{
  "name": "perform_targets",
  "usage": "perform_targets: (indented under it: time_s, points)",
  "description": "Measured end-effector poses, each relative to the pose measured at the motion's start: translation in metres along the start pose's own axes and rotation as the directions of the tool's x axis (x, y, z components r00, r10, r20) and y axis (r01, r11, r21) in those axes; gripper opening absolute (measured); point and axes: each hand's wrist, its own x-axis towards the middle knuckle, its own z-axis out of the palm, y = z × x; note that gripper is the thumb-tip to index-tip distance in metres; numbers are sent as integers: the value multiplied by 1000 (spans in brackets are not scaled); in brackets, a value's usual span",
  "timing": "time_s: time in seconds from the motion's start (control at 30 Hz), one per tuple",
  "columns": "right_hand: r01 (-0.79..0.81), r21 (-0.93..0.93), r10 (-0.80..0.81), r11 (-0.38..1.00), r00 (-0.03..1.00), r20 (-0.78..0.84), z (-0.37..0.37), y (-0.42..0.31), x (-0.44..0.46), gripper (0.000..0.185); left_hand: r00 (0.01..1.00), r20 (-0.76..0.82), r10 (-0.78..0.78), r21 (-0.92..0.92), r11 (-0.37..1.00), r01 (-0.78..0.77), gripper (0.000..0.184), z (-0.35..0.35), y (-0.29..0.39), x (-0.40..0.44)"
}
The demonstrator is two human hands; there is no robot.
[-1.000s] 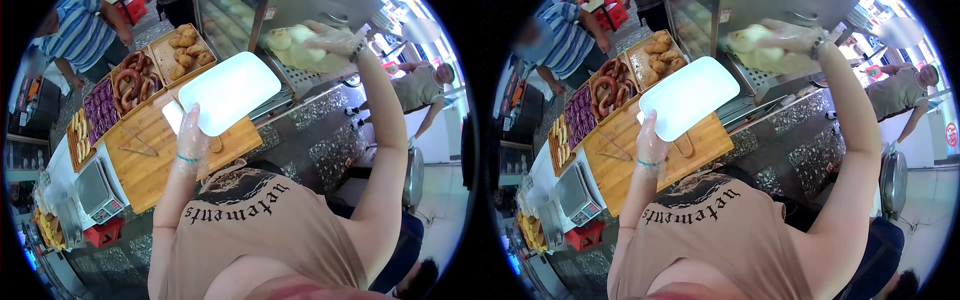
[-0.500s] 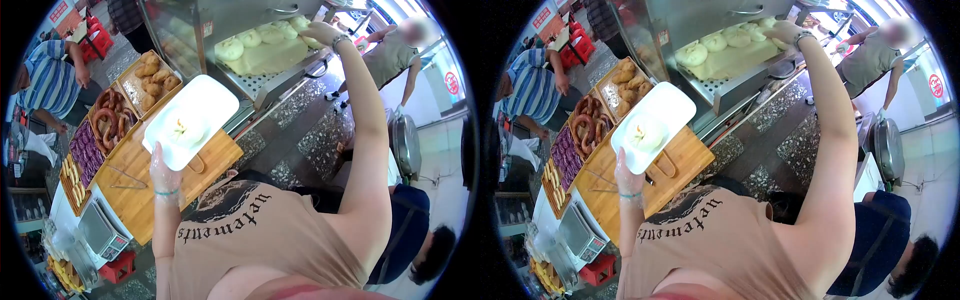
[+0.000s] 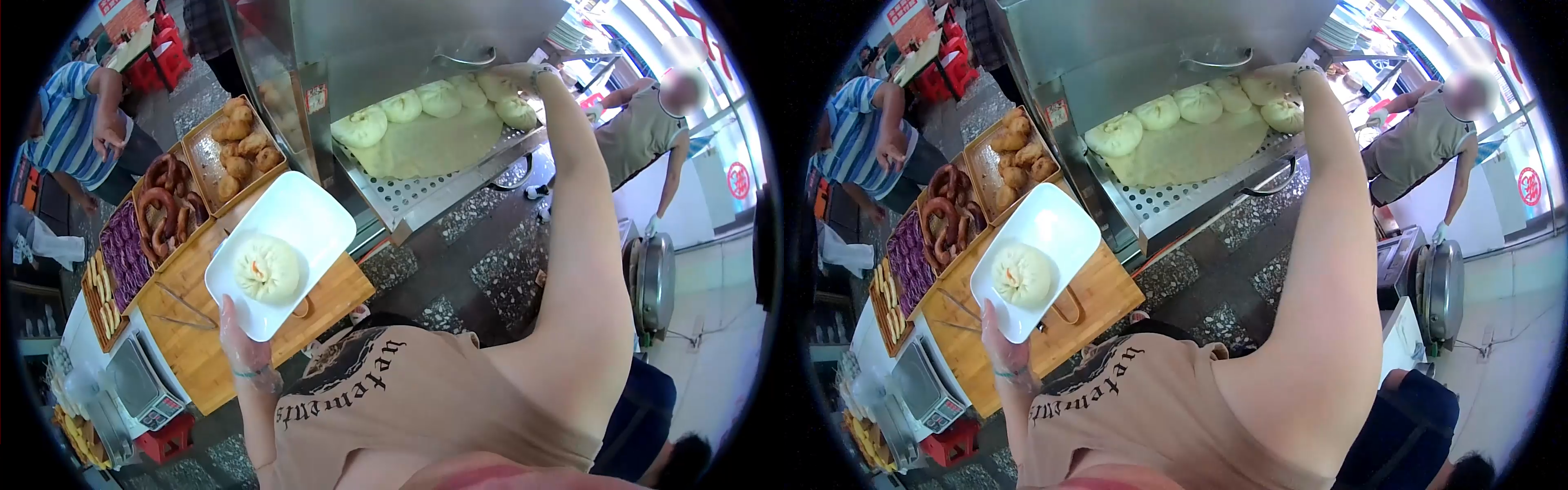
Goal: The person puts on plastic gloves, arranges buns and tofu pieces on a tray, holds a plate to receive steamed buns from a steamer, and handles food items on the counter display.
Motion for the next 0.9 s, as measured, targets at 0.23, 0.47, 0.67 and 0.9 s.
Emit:
perform_targets:
  time_s: [0.23,0.47,0.67,0.9]
  points:
    - [365,-656,-464,661,886,26,3,-26,-44,54,998,-52,-43,-53,998,40,45,-12,-10,22]
    - [258,848,-161,464,965,-205,7,-32,-95,49,999,-32,-16,-80,997,13,49,3,-1,26]
    - [300,825,-280,480,943,-180,3,-183,-213,51,999,-31,-20,-45,999,19,49,-3,7,22]
    - [627,466,-692,625,721,-43,36,-352,-242,48,999,0,-36,-82,996,36,49,-17,19,12]
